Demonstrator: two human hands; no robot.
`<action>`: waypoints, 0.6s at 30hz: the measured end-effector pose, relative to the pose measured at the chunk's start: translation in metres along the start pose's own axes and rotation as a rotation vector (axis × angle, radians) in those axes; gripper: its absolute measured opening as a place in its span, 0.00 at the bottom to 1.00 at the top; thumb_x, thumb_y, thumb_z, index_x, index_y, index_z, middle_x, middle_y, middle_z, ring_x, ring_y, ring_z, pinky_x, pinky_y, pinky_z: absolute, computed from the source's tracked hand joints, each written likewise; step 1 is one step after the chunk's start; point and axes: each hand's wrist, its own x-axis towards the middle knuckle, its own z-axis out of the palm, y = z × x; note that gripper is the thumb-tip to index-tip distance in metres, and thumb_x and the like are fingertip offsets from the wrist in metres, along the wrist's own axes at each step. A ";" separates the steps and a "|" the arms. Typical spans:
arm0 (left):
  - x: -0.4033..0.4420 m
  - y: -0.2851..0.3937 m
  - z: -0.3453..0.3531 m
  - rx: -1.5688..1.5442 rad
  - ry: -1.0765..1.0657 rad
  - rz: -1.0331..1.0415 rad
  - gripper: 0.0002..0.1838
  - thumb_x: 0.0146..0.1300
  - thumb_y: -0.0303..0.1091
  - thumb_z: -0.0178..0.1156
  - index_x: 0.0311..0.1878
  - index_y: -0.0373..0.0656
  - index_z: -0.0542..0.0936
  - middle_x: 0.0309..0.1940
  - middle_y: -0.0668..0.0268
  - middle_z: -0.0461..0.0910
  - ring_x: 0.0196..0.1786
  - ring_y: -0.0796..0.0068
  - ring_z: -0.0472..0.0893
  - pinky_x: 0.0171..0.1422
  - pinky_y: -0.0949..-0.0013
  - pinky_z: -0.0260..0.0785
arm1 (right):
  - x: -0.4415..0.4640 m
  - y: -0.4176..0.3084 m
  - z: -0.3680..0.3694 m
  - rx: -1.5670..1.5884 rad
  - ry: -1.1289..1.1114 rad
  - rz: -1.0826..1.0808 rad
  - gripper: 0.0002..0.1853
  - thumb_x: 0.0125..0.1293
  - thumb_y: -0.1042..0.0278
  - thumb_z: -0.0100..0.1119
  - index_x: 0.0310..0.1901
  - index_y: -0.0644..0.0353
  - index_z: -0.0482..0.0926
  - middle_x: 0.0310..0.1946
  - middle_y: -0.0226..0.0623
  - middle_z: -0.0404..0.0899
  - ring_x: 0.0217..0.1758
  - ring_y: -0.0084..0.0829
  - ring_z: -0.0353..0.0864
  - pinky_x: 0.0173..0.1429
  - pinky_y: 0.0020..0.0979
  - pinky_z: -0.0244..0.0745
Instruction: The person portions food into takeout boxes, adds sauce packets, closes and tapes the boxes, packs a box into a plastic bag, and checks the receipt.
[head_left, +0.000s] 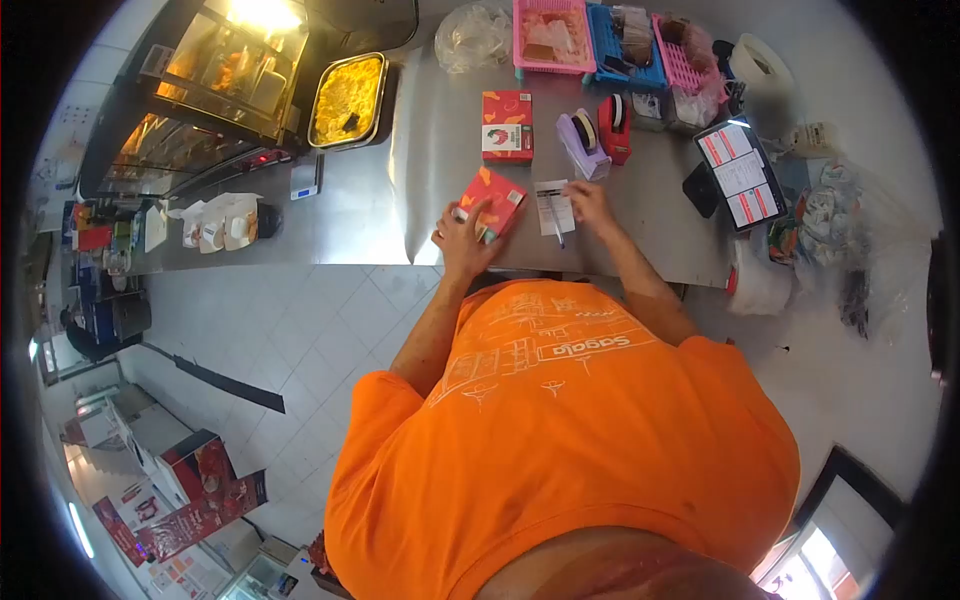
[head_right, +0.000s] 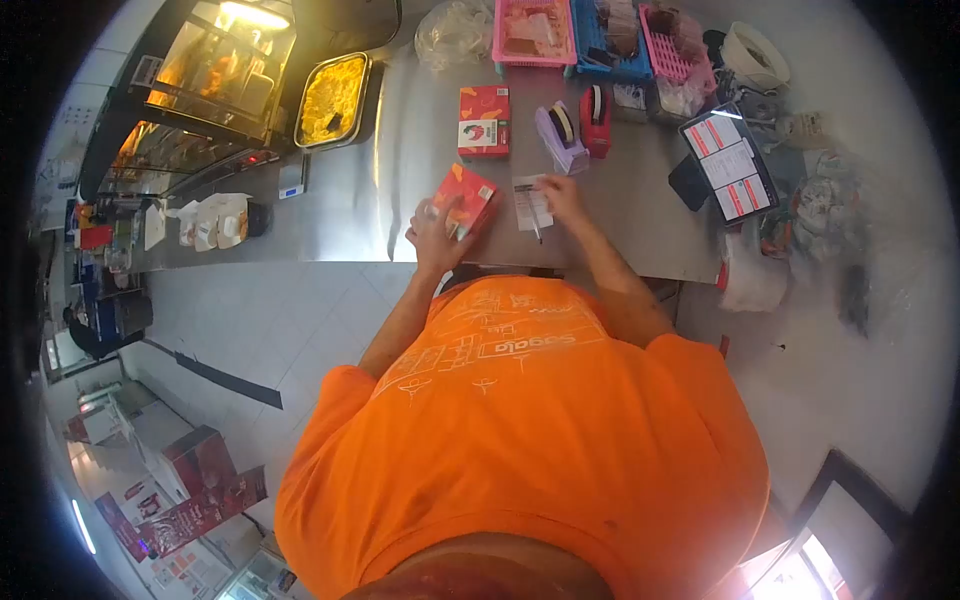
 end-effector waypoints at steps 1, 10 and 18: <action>0.002 0.013 -0.006 0.021 0.030 -0.002 0.40 0.43 0.48 0.75 0.65 0.76 0.74 0.67 0.51 0.62 0.68 0.48 0.63 0.66 0.42 0.51 | -0.012 -0.023 0.021 0.008 -0.153 -0.003 0.12 0.70 0.58 0.62 0.39 0.59 0.84 0.17 0.24 0.72 0.15 0.15 0.68 0.19 0.23 0.61; 0.059 0.044 -0.018 -0.422 -0.125 -0.104 0.40 0.45 0.41 0.76 0.66 0.64 0.75 0.66 0.50 0.65 0.66 0.51 0.69 0.65 0.46 0.63 | -0.029 -0.086 0.051 -0.461 0.012 -0.081 0.25 0.58 0.44 0.72 0.23 0.61 0.83 0.17 0.37 0.79 0.21 0.30 0.78 0.31 0.36 0.72; 0.144 0.055 0.019 -0.409 -0.173 -0.382 0.49 0.37 0.58 0.78 0.68 0.65 0.70 0.70 0.52 0.59 0.71 0.48 0.62 0.71 0.40 0.56 | -0.017 -0.011 0.020 -0.588 0.413 -0.247 0.18 0.60 0.55 0.71 0.44 0.59 0.81 0.35 0.40 0.82 0.40 0.39 0.83 0.44 0.40 0.77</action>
